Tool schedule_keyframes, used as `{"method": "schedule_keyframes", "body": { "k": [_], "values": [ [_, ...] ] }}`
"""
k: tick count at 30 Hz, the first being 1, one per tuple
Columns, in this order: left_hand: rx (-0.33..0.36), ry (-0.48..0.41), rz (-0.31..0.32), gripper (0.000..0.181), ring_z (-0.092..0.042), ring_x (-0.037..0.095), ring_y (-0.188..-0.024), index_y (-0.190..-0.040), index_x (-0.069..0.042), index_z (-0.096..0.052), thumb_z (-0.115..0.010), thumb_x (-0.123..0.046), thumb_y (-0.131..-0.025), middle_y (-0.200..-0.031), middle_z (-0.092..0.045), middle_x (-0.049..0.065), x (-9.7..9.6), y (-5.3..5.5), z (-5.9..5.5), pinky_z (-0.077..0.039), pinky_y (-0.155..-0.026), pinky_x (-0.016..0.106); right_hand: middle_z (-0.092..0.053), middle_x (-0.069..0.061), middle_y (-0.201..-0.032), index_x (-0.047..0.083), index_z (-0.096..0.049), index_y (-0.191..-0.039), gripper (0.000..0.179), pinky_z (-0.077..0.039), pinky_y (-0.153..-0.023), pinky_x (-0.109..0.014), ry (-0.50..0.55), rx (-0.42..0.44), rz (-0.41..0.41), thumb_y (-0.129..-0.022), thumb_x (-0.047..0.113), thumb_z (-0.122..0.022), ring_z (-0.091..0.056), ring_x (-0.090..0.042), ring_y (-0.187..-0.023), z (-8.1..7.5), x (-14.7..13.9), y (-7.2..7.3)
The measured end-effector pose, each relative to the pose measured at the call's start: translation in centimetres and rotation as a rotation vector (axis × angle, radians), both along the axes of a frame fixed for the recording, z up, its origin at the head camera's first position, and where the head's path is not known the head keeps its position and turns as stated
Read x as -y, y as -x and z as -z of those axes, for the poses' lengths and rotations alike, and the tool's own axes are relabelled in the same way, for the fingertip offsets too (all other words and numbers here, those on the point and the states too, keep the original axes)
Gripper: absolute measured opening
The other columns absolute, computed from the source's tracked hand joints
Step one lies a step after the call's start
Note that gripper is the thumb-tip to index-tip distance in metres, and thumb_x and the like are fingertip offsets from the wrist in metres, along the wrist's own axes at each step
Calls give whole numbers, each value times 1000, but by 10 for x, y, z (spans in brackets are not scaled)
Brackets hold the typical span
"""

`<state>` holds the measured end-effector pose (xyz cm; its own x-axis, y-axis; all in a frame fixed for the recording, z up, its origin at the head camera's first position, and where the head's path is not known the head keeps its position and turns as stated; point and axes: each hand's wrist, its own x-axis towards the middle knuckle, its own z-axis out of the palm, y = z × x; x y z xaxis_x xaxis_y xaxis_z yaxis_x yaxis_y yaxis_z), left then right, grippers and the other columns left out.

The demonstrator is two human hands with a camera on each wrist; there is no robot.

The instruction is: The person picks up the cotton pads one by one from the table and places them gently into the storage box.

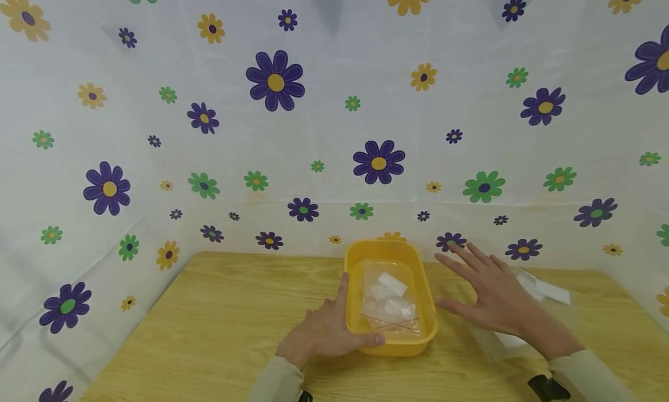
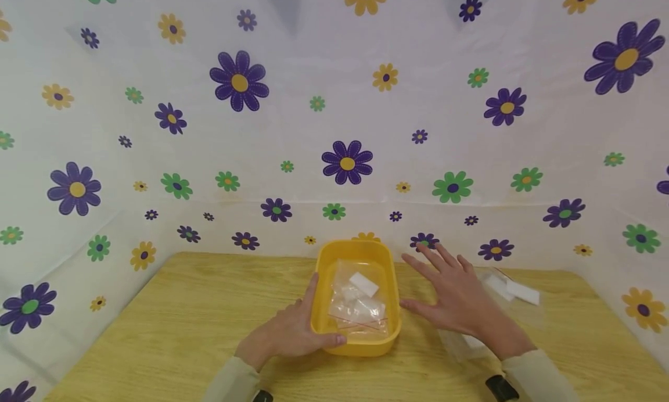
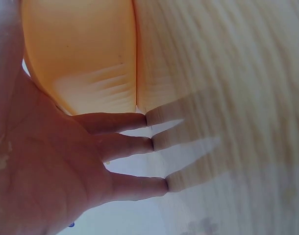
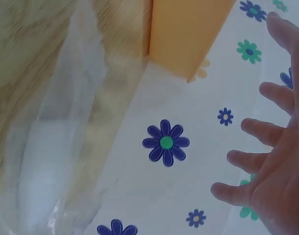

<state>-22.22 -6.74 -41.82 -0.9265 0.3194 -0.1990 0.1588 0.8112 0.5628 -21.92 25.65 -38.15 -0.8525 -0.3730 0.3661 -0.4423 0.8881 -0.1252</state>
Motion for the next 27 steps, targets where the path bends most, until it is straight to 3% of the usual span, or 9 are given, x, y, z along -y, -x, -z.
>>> {"method": "schedule_keyframes", "body": {
  "k": [12,27],
  "values": [
    [25,-11,-7,137,-49,44,-140,-165,-26,9,-68,-86,-69,-157,-44,24,0,2,2,-32,-115,73,-46,-19,-158,29,-47,-153,81,-34,-102,-80,26,-69,22,-83,56,-78,-42,-54,-140,6,-29,-8],
    [25,-9,-2,137,-50,44,-139,-166,-26,8,-67,-88,-69,-157,-45,25,0,3,3,-30,-117,71,-55,-22,-149,27,-50,-150,82,-43,-93,-73,14,-142,21,-79,49,-83,-51,-55,-129,28,-67,-17]
  ]
}}
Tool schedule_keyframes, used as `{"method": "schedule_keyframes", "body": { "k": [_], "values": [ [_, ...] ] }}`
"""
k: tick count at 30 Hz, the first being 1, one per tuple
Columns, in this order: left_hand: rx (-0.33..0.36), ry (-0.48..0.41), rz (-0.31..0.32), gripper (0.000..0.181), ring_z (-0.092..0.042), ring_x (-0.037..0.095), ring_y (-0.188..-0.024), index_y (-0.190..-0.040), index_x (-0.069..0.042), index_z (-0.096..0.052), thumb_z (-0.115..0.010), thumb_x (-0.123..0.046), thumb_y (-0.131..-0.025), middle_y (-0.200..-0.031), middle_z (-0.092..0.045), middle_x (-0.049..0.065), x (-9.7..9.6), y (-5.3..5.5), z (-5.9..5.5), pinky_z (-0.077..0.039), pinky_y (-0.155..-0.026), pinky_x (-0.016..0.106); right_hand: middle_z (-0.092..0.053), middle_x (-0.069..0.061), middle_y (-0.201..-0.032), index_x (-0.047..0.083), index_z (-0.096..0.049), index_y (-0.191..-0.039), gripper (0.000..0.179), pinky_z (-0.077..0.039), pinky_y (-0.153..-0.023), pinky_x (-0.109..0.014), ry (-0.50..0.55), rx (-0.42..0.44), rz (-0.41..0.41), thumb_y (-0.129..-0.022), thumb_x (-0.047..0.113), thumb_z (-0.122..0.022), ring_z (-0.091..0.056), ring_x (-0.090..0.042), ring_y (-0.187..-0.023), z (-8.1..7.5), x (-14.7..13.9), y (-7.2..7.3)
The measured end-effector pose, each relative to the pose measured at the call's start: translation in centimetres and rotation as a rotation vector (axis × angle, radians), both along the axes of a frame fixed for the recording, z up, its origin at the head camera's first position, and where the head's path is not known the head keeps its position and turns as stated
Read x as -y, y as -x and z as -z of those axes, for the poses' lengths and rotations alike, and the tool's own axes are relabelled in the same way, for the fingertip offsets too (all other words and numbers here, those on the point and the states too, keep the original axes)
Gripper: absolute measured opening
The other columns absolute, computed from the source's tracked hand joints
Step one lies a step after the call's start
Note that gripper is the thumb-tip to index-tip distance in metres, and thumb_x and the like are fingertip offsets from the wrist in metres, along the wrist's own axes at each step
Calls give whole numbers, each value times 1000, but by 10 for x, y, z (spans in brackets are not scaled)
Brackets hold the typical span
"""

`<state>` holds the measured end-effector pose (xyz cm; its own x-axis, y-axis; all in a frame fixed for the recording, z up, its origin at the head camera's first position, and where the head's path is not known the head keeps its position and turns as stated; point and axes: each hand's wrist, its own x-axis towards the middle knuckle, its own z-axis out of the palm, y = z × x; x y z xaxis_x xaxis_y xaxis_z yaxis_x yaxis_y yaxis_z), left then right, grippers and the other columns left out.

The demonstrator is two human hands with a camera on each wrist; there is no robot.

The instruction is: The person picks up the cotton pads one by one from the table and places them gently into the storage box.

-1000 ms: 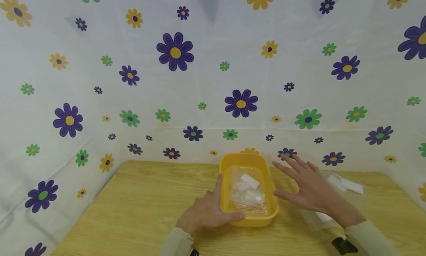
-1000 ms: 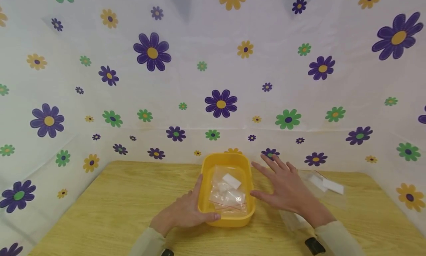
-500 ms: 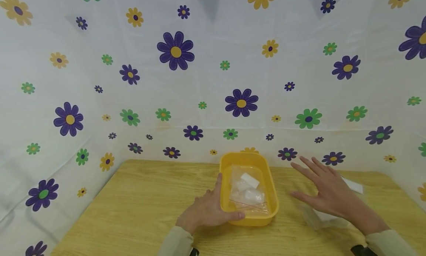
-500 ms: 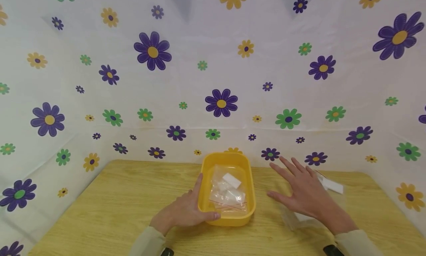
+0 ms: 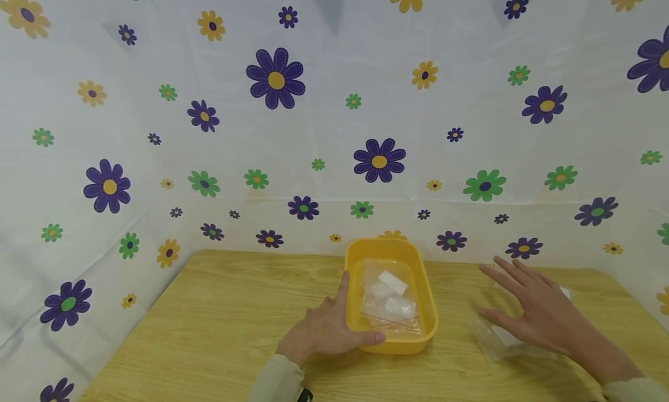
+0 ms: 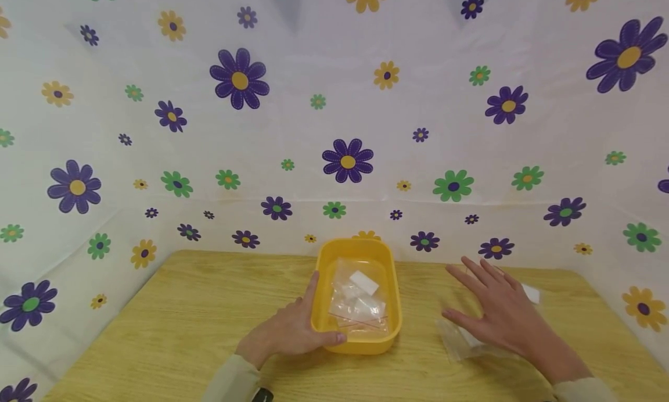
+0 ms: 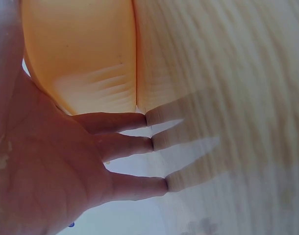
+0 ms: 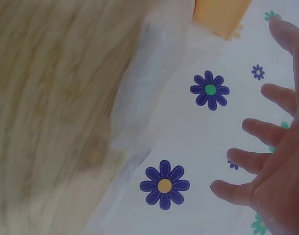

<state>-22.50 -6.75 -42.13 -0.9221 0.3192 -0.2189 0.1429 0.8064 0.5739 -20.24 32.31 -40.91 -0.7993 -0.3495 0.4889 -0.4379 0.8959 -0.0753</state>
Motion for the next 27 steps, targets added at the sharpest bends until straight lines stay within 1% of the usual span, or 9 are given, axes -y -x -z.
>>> {"method": "schedule_keyframes", "body": {
  "k": [5,10,12,17,22,23,24,26,27],
  "values": [
    [6,-8,-3,137,-48,43,-142,-165,-27,8,-67,-87,-69,-159,-43,22,0,0,0,-28,-118,71,-54,-23,-150,26,-50,-150,83,-41,-93,-75,1,33,16,-78,48,-84,-50,-57,-129,4,-7,-3],
    [5,-9,-7,137,-48,43,-141,-165,-27,8,-68,-87,-69,-160,-43,20,-1,1,0,-28,-118,72,-57,-23,-146,20,-56,-145,80,-45,-88,-78,6,25,-17,-76,45,-87,-53,-57,-125,8,-10,-4],
    [3,-7,-9,137,-48,43,-141,-165,-27,8,-68,-87,-69,-159,-43,21,-1,1,0,-29,-117,72,-58,-22,-145,20,-58,-143,77,-47,-88,-77,14,37,-25,-76,45,-87,-54,-57,-125,10,-11,-6],
    [3,-17,-1,136,-47,43,-142,-165,-28,10,-68,-86,-70,-160,-42,20,0,2,0,-28,-118,72,-59,-22,-144,18,-60,-142,71,-51,-85,-72,12,130,-1,-82,48,-82,-60,-52,-121,13,-14,-13],
    [9,-21,-3,136,-45,44,-143,-165,-28,10,-69,-85,-70,-161,-41,21,0,0,-2,-29,-117,72,-67,-20,-135,13,-67,-134,62,-53,-86,-68,11,238,60,-86,51,-78,-65,-47,-114,14,-17,-18],
    [9,-15,-5,136,-45,44,-143,-165,-28,10,-69,-86,-70,-161,-41,21,0,0,-2,-30,-117,72,-68,-20,-132,13,-69,-131,60,-54,-85,-66,5,261,73,-86,51,-78,-66,-45,-112,14,-18,-19],
    [5,-9,-5,137,-46,44,-142,-165,-28,10,-69,-85,-70,-159,-42,22,0,0,-2,-30,-117,72,-70,-18,-129,13,-70,-129,57,-56,-83,-62,1,282,83,-87,51,-77,-68,-40,-106,14,-19,-19],
    [-3,0,-2,137,-49,44,-140,-165,-26,10,-69,-85,-70,-157,-44,24,0,-1,-3,-31,-116,72,-73,-10,-118,15,-72,-125,52,-58,-75,-45,-11,331,107,-89,53,-75,-68,-21,-93,14,-21,-19],
    [-5,3,-1,137,-50,43,-139,-165,-25,10,-70,-84,-70,-156,-45,25,0,-1,-3,-32,-116,72,-73,-6,-112,15,-72,-124,51,-56,-70,-37,-14,361,109,-90,53,-74,-64,-12,-85,14,-21,-19]
  ]
}}
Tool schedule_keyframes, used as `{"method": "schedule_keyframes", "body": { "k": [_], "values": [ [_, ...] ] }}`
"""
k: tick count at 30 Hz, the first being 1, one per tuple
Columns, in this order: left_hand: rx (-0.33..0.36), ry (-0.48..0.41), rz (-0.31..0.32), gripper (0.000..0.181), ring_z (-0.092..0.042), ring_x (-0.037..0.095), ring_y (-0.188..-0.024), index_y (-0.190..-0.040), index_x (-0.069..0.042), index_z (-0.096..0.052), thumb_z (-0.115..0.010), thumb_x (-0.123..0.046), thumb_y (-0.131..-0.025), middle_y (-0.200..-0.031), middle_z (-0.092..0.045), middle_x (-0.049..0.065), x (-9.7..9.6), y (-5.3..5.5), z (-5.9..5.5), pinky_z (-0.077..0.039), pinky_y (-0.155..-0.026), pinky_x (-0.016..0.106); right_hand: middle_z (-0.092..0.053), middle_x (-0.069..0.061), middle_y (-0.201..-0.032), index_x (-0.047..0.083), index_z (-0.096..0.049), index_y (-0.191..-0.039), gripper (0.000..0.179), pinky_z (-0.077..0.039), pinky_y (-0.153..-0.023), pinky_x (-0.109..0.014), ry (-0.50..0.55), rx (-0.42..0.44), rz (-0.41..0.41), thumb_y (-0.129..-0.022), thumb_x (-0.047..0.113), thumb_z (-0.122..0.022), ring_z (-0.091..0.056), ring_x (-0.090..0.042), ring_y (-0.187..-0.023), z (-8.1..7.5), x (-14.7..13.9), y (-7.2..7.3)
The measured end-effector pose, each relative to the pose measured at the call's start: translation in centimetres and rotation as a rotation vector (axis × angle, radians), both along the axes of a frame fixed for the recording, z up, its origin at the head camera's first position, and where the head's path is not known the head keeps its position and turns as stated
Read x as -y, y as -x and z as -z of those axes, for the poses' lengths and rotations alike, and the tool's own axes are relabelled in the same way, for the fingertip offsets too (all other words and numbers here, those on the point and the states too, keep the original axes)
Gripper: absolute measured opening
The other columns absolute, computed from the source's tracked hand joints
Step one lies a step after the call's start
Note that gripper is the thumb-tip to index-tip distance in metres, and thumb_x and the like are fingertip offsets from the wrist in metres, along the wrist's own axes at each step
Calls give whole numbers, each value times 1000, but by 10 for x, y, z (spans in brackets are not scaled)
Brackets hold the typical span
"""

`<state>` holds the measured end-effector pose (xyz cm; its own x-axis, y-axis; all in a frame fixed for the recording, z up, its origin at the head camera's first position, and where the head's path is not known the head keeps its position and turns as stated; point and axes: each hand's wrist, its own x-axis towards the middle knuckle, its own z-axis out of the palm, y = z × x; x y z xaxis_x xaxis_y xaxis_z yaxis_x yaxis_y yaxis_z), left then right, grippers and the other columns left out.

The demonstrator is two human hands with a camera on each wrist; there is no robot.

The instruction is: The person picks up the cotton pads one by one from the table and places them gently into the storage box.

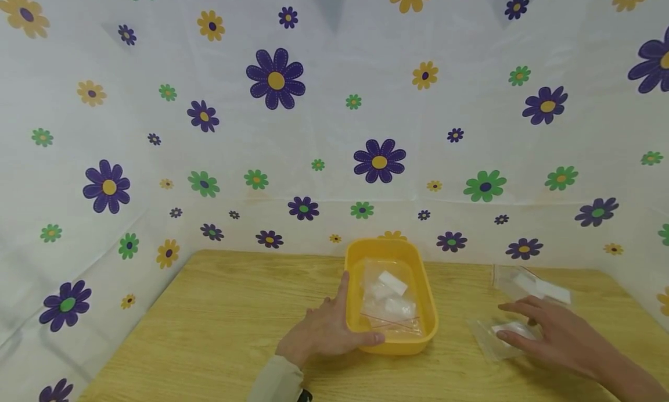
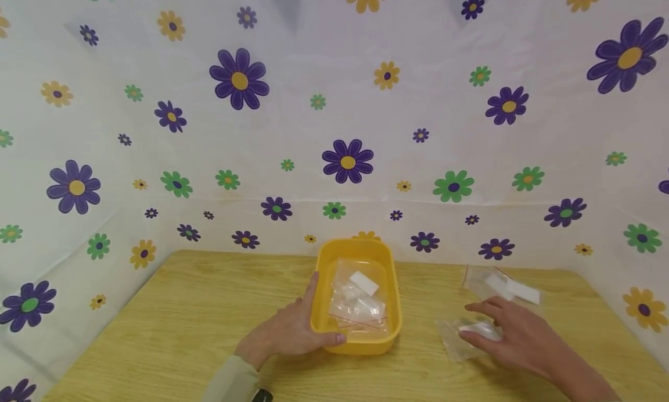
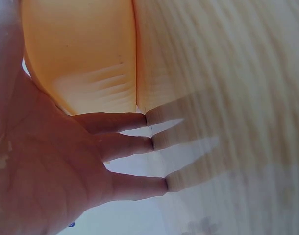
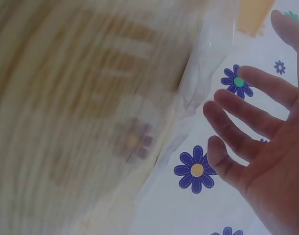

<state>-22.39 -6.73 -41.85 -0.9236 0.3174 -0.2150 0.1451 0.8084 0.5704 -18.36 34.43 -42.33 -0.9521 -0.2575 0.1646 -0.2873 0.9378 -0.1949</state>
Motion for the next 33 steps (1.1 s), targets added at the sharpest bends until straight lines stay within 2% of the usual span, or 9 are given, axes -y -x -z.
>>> {"method": "schedule_keyframes", "body": {
  "k": [3,5,9,11,14,19,25,30,33],
  "values": [
    [-7,6,4,137,-52,43,-136,-165,-25,10,-70,-84,-70,-154,-46,26,0,0,0,-34,-114,72,-70,6,-100,15,-72,-122,48,-41,-58,-22,-3,89,10,-93,53,-69,-46,1,-68,0,-1,2],
    [0,1,2,137,-51,43,-137,-165,-26,9,-69,-84,-70,-156,-45,25,1,0,0,-34,-114,71,-71,7,-99,15,-73,-120,48,-43,-59,-22,-9,126,18,-94,54,-68,-48,1,-69,0,-2,3],
    [11,-18,0,136,-48,42,-141,-165,-27,9,-69,-85,-70,-159,-43,21,1,1,2,-29,-117,72,-77,2,-108,22,-77,-109,37,-58,-74,-42,-11,98,-3,-93,54,-69,-69,-17,-89,3,-1,4],
    [14,-24,0,136,-46,42,-143,-165,-27,10,-69,-85,-70,-161,-41,19,1,2,2,-28,-118,72,-77,0,-112,28,-78,-102,26,-59,-81,-52,0,46,-34,-92,51,-72,-72,-29,-100,6,-1,4],
    [15,-23,1,136,-46,42,-143,-165,-27,9,-69,-85,-70,-161,-41,19,1,2,2,-27,-118,72,-77,1,-117,33,-77,-98,17,-58,-85,-55,17,-36,-58,-89,47,-77,-71,-33,-107,9,-3,3],
    [9,-17,4,136,-49,42,-140,-166,-25,8,-68,-85,-70,-158,-44,22,0,1,2,-27,-118,72,-76,2,-116,25,-78,-107,32,-58,-85,-54,38,-171,-92,-80,41,-86,-69,-32,-106,15,-10,5],
    [9,-20,6,136,-49,42,-141,-165,-26,9,-69,-85,-71,-158,-44,22,-1,0,1,-27,-118,72,-73,-7,-128,23,-70,-128,52,-56,-85,-64,61,-8,-80,-85,49,-80,-67,-31,-108,21,-23,4],
    [6,-21,0,136,-49,42,-140,-166,-26,8,-68,-86,-70,-157,-45,21,1,2,2,-27,-119,72,-72,1,-130,27,-70,-129,49,-58,-86,-58,42,-78,-130,-85,44,-82,-68,-29,-115,31,-28,9],
    [-1,-22,5,136,-51,41,-139,-166,-25,8,-68,-86,-70,-156,-47,22,1,2,3,-27,-118,72,-72,8,-131,32,-72,-125,44,-60,-87,-43,52,-120,-142,-83,40,-84,-67,-12,-118,35,-32,13]
  ]
}}
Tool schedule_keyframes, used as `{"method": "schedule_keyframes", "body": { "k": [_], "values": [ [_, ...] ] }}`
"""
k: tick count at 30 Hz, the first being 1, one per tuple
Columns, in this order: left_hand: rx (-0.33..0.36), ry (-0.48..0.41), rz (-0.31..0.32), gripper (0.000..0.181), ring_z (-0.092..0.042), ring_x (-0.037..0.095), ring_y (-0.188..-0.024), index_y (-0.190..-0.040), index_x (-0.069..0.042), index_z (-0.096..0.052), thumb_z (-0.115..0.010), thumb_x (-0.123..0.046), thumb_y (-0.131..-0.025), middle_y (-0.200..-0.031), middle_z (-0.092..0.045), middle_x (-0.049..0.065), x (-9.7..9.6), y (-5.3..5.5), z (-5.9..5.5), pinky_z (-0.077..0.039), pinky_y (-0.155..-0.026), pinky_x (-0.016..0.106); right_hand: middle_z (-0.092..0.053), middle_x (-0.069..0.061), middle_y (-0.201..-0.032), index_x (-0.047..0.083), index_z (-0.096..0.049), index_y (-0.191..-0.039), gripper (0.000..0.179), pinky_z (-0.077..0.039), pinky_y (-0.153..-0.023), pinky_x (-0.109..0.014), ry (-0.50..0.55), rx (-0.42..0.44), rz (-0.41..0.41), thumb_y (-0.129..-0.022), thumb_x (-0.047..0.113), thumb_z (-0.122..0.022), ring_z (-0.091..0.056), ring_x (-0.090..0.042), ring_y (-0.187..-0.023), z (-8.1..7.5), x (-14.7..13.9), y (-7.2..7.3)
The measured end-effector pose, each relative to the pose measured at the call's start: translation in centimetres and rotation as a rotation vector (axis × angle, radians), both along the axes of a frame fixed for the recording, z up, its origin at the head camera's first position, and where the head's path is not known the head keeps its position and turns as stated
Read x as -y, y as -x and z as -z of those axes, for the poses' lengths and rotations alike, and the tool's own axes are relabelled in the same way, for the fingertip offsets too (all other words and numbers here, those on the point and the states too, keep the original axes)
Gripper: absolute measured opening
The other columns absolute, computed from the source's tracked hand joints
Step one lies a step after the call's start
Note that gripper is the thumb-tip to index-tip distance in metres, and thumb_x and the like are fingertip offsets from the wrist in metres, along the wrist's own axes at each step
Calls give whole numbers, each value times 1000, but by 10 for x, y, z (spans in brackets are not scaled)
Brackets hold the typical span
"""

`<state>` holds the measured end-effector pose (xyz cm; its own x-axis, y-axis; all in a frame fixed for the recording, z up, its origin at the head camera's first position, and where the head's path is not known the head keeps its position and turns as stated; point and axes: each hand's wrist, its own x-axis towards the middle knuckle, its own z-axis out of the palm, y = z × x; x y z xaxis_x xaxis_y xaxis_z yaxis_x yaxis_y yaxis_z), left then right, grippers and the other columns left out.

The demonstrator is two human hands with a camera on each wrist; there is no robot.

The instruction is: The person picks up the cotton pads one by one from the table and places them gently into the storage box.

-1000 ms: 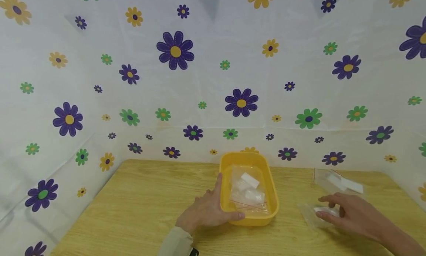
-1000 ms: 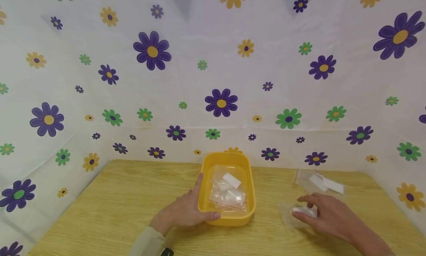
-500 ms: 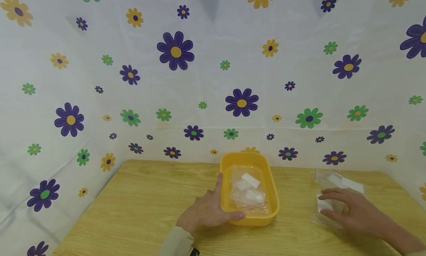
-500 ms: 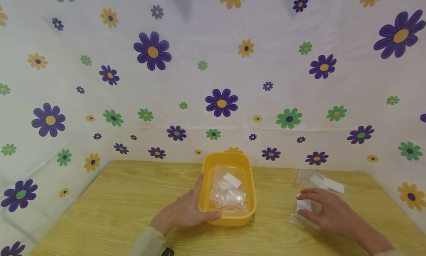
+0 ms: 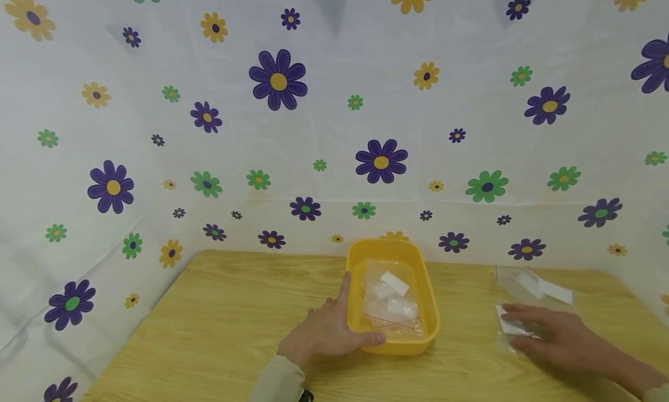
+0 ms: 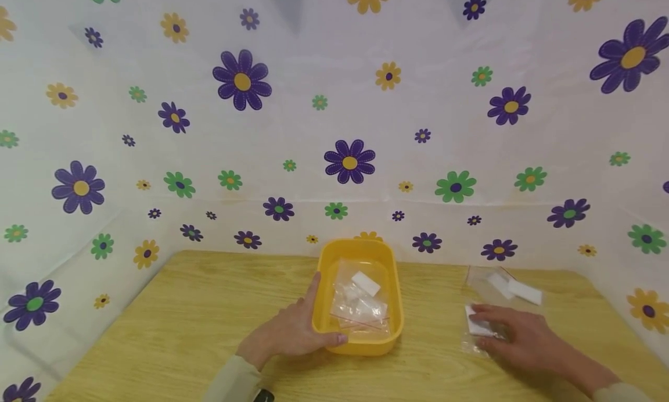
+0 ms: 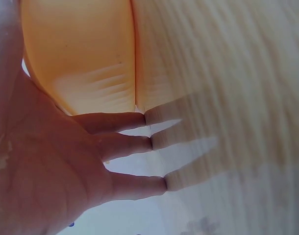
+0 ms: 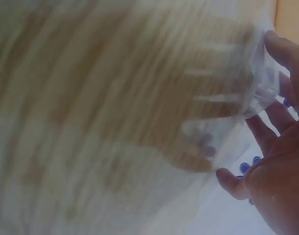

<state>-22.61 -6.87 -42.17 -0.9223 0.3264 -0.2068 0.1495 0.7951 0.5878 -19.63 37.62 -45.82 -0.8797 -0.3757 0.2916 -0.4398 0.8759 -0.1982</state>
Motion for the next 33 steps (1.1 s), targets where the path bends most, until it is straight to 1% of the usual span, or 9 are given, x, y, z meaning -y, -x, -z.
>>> {"method": "schedule_keyframes", "body": {
  "k": [4,9,13,16,20,21,27,31,33],
  "values": [
    [-6,-4,8,136,-53,40,-137,-166,-25,8,-68,-86,-71,-153,-49,23,0,0,1,-27,-118,72,-71,15,-129,41,-73,-115,32,-58,-90,-42,46,38,28,-84,40,-83,-63,-4,-120,2,-3,4],
    [-12,-3,9,137,-54,42,-136,-166,-25,8,-69,-86,-70,-152,-50,25,0,-1,1,-28,-117,72,-73,3,-131,40,-74,-111,26,-49,-90,-70,129,177,74,-86,42,-81,-62,-35,-125,-1,-3,6],
    [-11,-1,6,137,-54,42,-135,-166,-25,8,-68,-86,-70,-152,-50,25,-1,-1,1,-29,-117,72,-71,-6,-134,32,-75,-118,31,-44,-90,-76,177,270,110,-90,44,-77,-52,-52,-130,-5,-2,7],
    [-7,-3,7,137,-54,41,-136,-166,-26,8,-68,-86,-70,-152,-49,24,0,-1,1,-29,-117,72,-71,-7,-133,29,-75,-121,29,-45,-90,-74,196,283,132,-96,41,-71,-54,-47,-131,-7,-3,6],
    [-5,1,6,137,-53,41,-136,-166,-25,8,-68,-86,-70,-153,-49,24,0,-1,0,-28,-118,72,-74,-5,-127,32,-76,-115,23,-50,-90,-70,203,232,125,-93,38,-75,-59,-5,-121,-6,-5,6],
    [-6,1,7,136,-53,41,-136,-166,-25,8,-68,-86,-70,-153,-49,24,1,-1,0,-28,-118,72,-74,-4,-127,33,-75,-115,24,-49,-90,-69,200,227,124,-91,38,-77,-58,-4,-120,-5,-5,6],
    [-5,4,10,135,-53,41,-136,-166,-25,8,-68,-85,-71,-154,-48,23,1,-1,0,-28,-118,71,-72,-5,-130,31,-74,-120,38,-47,-90,-70,186,233,117,-85,42,-82,-57,-24,-124,-1,-5,7],
    [2,14,-5,135,-54,43,-134,-166,-27,7,-67,-87,-70,-156,-46,23,1,-2,-1,-31,-117,71,-71,-6,-132,30,-77,-114,32,-46,-90,-73,185,253,105,-85,42,-82,-58,-28,-127,0,-6,9],
    [8,13,-9,135,-54,44,-134,-166,-27,6,-67,-87,-70,-157,-45,24,1,-2,-1,-32,-116,70,-71,-6,-132,32,-78,-111,26,-45,-90,-74,187,258,97,-86,40,-81,-56,-42,-127,0,-6,10]
  ]
}}
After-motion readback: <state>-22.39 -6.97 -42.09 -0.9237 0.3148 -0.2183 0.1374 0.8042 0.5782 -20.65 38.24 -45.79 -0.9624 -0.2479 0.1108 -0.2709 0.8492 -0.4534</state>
